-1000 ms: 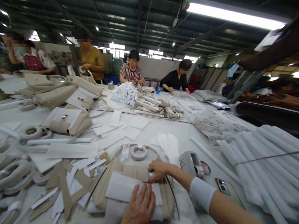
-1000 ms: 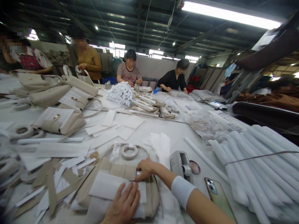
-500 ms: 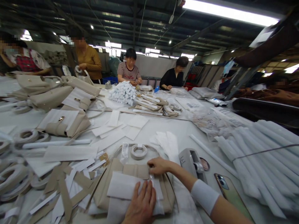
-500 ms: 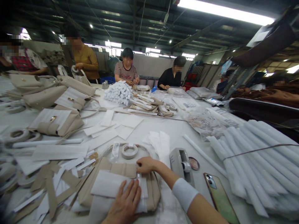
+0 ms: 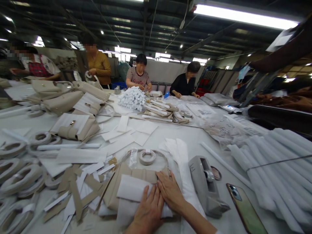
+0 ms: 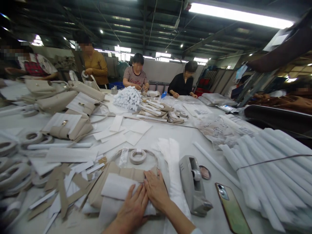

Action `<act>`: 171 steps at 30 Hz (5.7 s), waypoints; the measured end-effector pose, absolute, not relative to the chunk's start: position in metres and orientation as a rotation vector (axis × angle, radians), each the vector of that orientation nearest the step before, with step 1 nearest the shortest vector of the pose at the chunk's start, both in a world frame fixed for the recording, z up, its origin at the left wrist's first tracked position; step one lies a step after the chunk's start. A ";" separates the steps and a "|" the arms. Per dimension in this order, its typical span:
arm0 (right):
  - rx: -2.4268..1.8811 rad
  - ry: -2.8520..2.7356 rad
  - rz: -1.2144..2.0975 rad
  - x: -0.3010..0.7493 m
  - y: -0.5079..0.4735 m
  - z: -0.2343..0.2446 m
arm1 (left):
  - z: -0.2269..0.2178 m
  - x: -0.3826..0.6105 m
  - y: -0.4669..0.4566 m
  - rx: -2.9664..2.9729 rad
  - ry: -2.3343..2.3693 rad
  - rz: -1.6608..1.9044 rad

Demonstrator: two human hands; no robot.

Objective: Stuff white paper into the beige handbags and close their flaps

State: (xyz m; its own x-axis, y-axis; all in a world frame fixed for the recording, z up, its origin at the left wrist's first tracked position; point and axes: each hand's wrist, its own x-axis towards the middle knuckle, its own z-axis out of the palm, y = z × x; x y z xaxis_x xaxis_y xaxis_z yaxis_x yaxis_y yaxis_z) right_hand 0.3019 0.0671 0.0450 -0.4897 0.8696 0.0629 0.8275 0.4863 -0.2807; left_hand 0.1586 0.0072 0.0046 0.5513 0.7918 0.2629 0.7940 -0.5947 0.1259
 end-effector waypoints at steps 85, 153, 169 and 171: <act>-1.015 -2.596 0.161 0.216 0.026 0.056 | 0.046 0.002 0.083 -2.412 -2.461 -0.511; -1.552 -2.800 0.217 0.149 0.254 0.072 | 0.001 -0.006 0.010 -2.695 -1.471 -0.668; -1.401 -3.050 -0.004 0.128 0.236 0.099 | 0.019 -0.008 0.010 -2.453 -1.368 -0.749; -1.417 -3.046 0.024 0.122 0.235 0.104 | 0.025 -0.008 0.011 -2.440 -1.335 -0.775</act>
State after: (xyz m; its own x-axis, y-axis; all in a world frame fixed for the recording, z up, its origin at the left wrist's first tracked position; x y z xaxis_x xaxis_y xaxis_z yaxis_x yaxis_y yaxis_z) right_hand 0.1222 0.2353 0.1035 -0.6246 0.7542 -0.2024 0.7573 0.6483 0.0786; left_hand -0.0083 0.0113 0.0247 0.4374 0.7014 0.5628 0.8366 -0.5469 0.0314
